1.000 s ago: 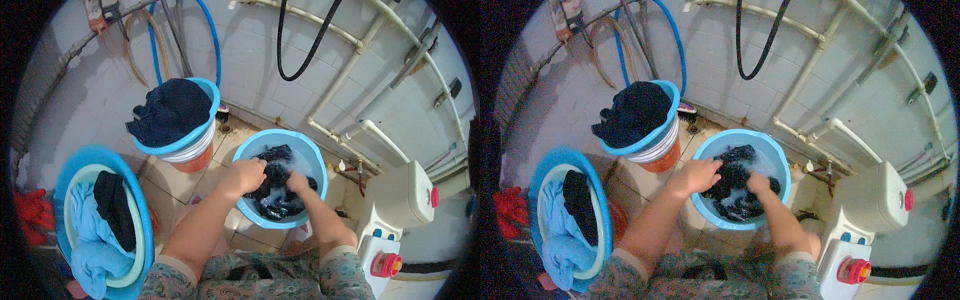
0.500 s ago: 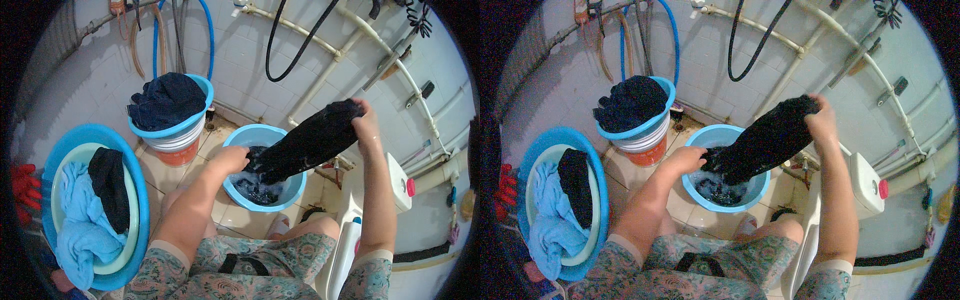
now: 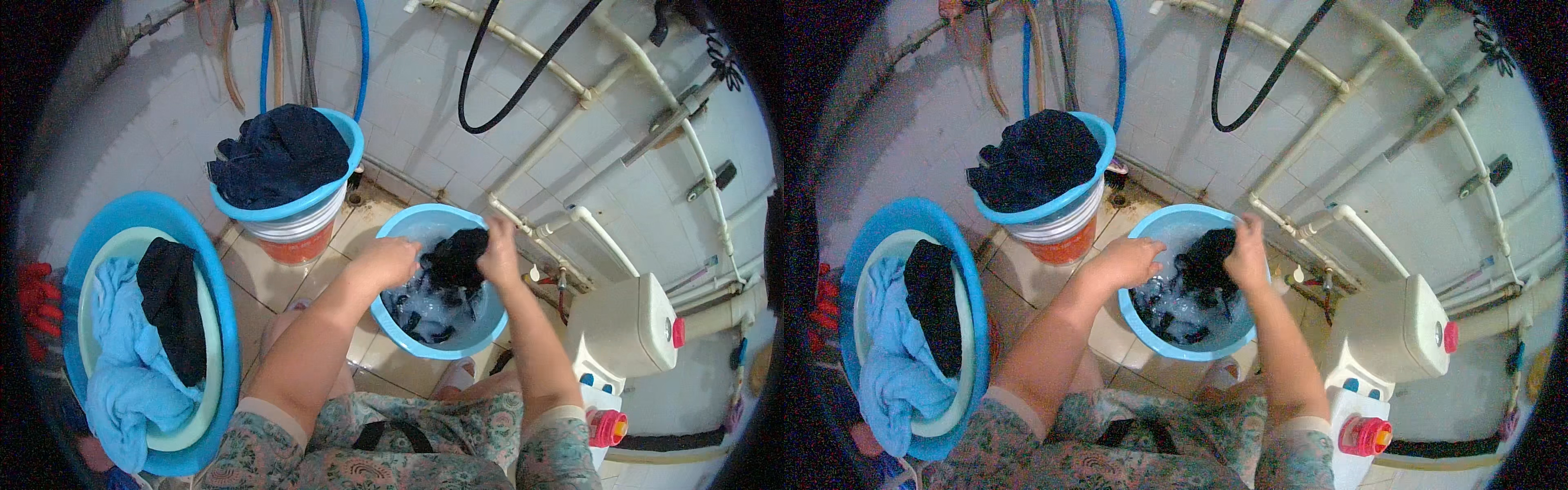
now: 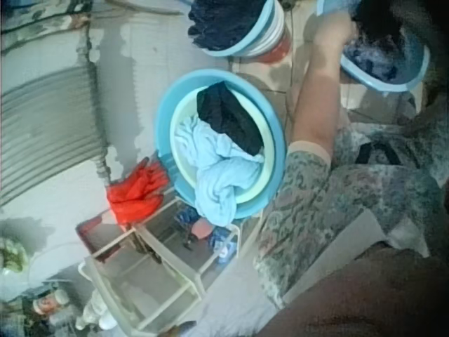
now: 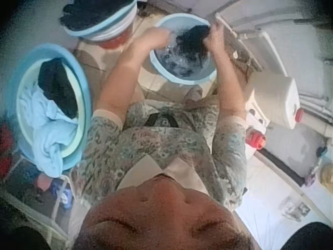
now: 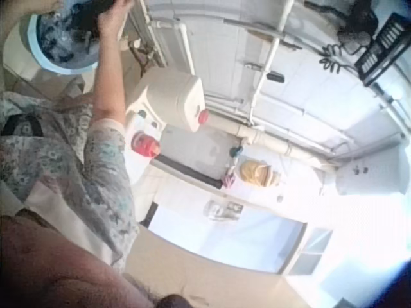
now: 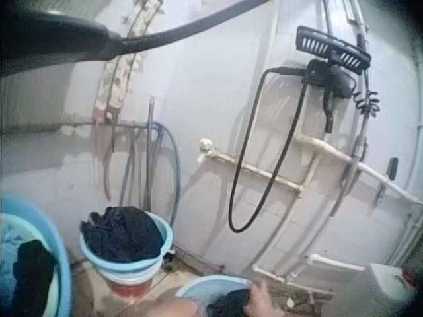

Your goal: The person sits on the floor and hand-washes a dark garment in a blue basin filled with water. They repeatedly submerge, scrub, and wring the fabric, occasionally applying liquid detergent from a bottle to the item.

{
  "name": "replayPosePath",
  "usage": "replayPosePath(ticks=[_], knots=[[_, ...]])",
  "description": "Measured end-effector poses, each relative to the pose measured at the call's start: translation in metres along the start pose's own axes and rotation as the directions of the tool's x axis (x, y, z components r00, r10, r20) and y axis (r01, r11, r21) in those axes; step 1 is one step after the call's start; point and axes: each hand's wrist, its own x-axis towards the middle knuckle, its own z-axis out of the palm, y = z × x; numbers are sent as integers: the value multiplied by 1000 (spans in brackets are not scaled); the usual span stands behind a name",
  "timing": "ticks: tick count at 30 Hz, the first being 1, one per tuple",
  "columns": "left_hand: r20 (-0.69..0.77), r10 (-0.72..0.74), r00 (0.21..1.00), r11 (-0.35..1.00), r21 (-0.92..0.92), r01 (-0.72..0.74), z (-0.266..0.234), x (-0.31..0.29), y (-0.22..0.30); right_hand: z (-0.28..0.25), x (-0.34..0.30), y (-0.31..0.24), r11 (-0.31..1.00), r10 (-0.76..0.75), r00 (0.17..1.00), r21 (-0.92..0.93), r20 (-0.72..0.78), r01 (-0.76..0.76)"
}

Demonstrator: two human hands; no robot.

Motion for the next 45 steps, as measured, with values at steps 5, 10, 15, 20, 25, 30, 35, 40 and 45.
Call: replayPosePath(ticks=[5, 10, 15, 20, 25, 30, 35, 40, 45], knots=[[-2, -29, 1000, 991, 130, 29, 14, 14, -18, 76, -43, 1, 948, 306, 845, -226, 439, -226], [-79, 10, 997, 974, 227, 9, 12, 10, -10, 113, -73, 12, 895, 441, 679, -345, 587, -283], [39, 1, 999, 990, 139, -7, 3, 10, 0, 173, -109, 58, 916, 381, 755, -330, 534, -228], [6, 67, 998, 991, 113, -67, 7, 10, -1, 197, -101, 79, 908, 409, 692, -345, 595, -240], [46, 3, 999, 998, 66, -6, 12, 4, -6, 163, -74, 79, 823, 519, 610, -156, 599, -546], [41, 7, 999, 1000, -6, -7, 3, -9, 5, 55, -46, 38, 185, 698, 518, 575, 494, -797], [-48, 2, 999, 994, -106, -7, 24, -2, 11, -67, -9, -28, 103, 683, 621, 792, 384, -602], [-81, -28, 996, 962, -272, 5, 40, 12, 29, -157, 18, -83, 129, 587, 772, 912, 246, -389], [-207, -81, 975, 894, -448, -21, 57, 26, 61, -208, 21, -124, 44, 440, 855, 945, 274, -325]])
